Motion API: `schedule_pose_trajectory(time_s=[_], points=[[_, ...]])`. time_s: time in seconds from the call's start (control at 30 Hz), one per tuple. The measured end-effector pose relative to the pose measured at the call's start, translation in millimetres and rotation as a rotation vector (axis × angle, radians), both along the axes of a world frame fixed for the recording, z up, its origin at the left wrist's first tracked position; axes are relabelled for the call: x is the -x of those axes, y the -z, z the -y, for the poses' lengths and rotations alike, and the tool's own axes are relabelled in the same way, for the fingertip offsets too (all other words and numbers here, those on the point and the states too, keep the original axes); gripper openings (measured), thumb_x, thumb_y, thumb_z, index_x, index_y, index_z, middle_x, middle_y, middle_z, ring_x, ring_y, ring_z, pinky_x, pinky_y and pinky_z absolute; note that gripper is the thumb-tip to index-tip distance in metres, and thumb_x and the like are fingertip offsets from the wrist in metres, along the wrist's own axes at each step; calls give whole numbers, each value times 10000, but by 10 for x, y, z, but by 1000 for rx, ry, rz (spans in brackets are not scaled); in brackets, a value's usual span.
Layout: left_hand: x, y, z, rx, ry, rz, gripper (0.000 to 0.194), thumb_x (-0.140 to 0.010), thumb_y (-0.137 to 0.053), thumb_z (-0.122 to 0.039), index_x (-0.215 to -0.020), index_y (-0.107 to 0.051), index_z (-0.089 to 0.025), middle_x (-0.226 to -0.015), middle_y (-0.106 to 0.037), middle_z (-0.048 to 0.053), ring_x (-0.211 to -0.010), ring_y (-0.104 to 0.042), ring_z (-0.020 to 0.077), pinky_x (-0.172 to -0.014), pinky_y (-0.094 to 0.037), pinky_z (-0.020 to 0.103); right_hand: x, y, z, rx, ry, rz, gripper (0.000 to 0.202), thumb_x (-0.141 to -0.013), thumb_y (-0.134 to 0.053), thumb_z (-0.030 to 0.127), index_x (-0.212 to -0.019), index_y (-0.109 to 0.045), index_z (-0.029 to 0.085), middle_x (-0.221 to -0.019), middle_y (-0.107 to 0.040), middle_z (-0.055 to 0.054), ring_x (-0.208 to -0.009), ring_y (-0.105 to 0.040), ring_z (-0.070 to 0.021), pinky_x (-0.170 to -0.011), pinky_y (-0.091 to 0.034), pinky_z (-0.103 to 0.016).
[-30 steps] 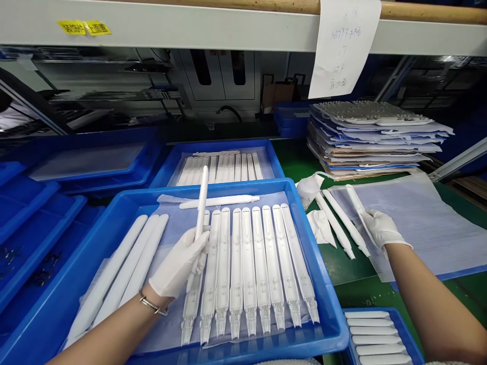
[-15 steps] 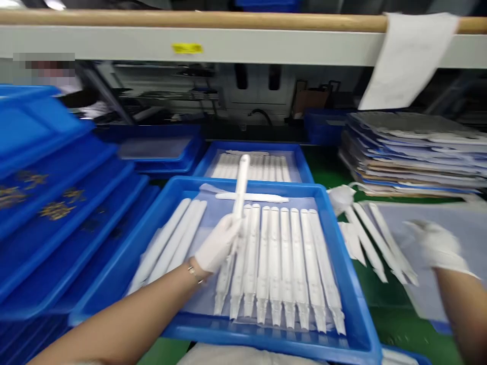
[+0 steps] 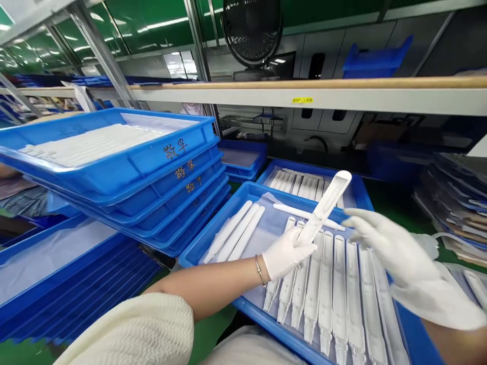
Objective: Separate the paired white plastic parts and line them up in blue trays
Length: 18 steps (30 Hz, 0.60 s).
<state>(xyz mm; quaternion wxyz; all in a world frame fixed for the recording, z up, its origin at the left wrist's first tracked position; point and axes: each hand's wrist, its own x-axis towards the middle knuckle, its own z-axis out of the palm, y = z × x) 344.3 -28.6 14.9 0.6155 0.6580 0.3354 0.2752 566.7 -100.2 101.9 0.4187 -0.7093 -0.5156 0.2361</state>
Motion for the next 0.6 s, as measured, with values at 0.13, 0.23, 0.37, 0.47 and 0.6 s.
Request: schedule_pose_trajectory(time_s=[0.13, 0.23, 0.37, 0.47, 0.6], points=[[141, -18, 18, -164, 11, -169, 407, -859, -683, -513, -1054, -551, -181, -929, -625, 56, -873, -607, 236, -774, -481, 370, 560, -6, -265, -63, -203, -119, 454, -903, -607, 666, -910, -685, 219, -869, -698, -63, -796, -641, -252, -747, -522, -377], [269, -3, 40, -209, 22, -261, 434, -864, -669, -549, -1079, -585, -181, -927, -660, 72, -937, -636, 285, -818, -493, 404, 698, 29, -294, -68, -223, -164, 427, -909, -607, 651, -840, -644, 231, -797, -653, -42, -767, -607, -238, -722, -502, -364], [366, 31, 104, -269, 66, -223, 422, -861, -674, -526, -1120, -629, -196, -911, -679, 62, -914, -649, 275, -816, -508, 393, 746, 50, -219, -54, -237, -177, 428, -937, -559, 640, -793, -613, 240, -763, -613, -40, -754, -589, -236, -689, -487, -358], [375, -20, 107, -351, 90, -227, 389, -888, -631, -545, -1047, -645, -191, -863, -665, 49, -826, -624, 237, -749, -490, 347, 790, 51, -196, -43, -215, -137, 422, -933, -549, 637, -798, -625, 244, -774, -626, -56, -793, -619, -267, -729, -504, -390], [380, -138, -89, -498, 89, -374, 490, -983, -426, -590, -727, -540, -188, -720, -572, 30, -680, -524, 174, -633, -382, 305, 772, 108, -272, -32, -308, -145, 419, -905, -568, 643, -921, -688, 242, -903, -706, -74, -904, -664, -305, -861, -532, -442]])
